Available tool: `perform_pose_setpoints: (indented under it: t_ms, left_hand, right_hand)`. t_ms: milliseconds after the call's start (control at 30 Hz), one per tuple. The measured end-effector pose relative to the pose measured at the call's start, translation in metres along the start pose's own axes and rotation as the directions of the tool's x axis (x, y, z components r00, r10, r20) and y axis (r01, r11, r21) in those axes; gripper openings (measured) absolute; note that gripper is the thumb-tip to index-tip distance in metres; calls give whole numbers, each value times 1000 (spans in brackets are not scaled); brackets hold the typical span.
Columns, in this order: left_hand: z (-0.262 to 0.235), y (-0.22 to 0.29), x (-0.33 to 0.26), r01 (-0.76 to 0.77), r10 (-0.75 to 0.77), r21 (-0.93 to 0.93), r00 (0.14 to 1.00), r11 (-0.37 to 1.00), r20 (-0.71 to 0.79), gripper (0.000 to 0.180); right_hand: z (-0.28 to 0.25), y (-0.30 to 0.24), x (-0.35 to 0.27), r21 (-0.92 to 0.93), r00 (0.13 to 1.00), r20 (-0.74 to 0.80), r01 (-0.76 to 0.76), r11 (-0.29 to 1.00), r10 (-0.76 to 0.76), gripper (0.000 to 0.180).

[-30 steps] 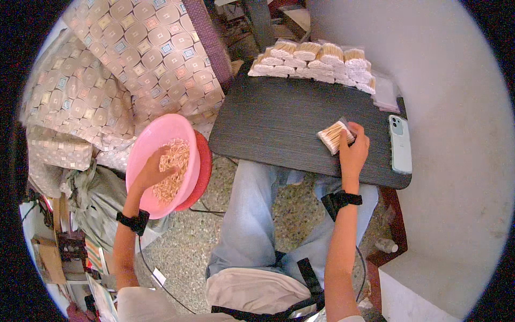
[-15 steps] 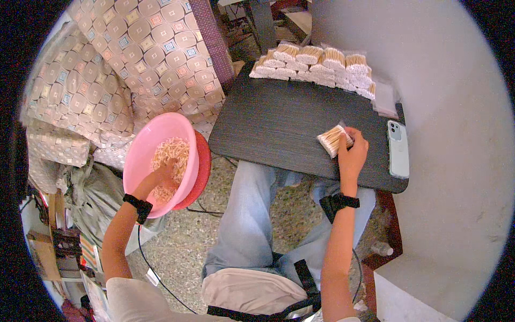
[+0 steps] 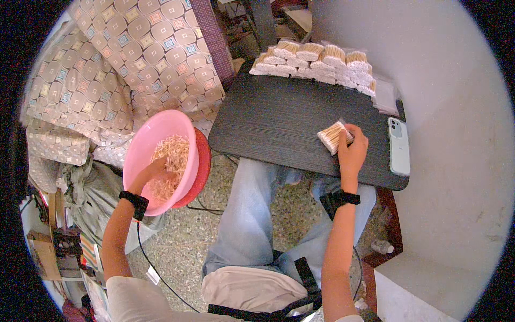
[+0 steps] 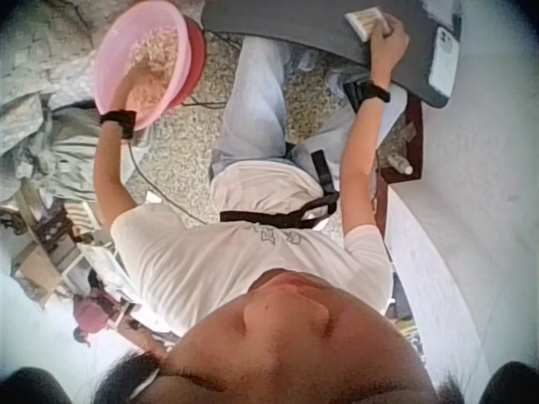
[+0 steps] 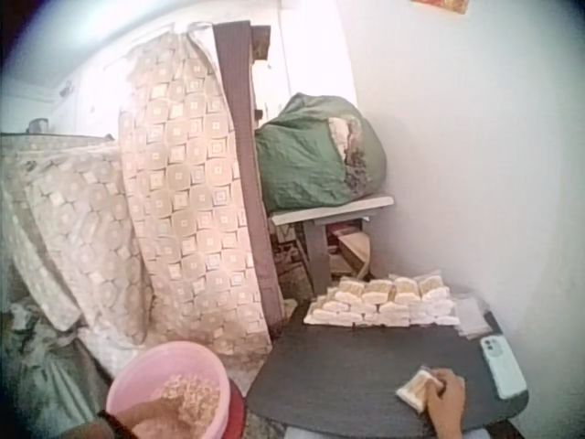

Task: The recorder is sorting cotton swabs from a bowl and placing them into small plastic bags.

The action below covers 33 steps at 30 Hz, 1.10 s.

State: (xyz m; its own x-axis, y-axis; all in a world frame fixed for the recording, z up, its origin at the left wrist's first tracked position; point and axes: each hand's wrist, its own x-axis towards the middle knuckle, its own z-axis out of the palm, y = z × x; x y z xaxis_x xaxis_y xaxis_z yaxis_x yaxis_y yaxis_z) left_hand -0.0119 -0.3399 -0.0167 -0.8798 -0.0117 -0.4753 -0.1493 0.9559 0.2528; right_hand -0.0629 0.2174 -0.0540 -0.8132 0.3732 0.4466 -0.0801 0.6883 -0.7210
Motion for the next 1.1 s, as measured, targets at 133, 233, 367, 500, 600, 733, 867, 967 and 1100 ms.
perform_pose_setpoints:
  t_ms: [133,233,367,500,600,733,867,967,1100]
  left_hand:
    - [-11,-29,-6,-17,15,-37,998,999,-54,59]
    - [-12,-38,-10,-155,121,-260,982,953,-142,47]
    - [-22,-34,-21,-297,259,-140,936,945,-237,39]
    - [-40,-9,-43,-30,-19,-278,985,960,-170,32]
    - [-48,-8,-51,-170,113,-223,962,960,-250,25]
    - [-59,-9,-58,-276,206,-156,910,948,-361,15]
    - [-69,-11,-63,-284,197,-163,890,945,-410,12]
    - [-75,-14,-66,-268,174,-189,898,945,-405,10]
    - [-78,-7,-68,-261,146,-232,896,937,-418,8]
  right_hand:
    - [5,-7,-2,23,1000,16,-13,1000,12,21]
    - [4,-7,-2,16,1000,10,-4,1000,4,20]
    - [2,-8,-3,19,1000,12,3,1000,-3,19]
    - [3,-7,-1,15,1000,3,13,1000,-13,19]
    - [4,-6,-2,-2,1000,0,16,1000,-16,19]
    - [2,-4,-1,0,1000,12,29,1000,-29,19]
    - [1,-3,0,3,999,28,16,1000,-16,20]
    - [3,-4,-1,3,1000,19,-2,1000,2,20]
    - [2,-3,-2,-1,1000,10,-5,1000,5,20]
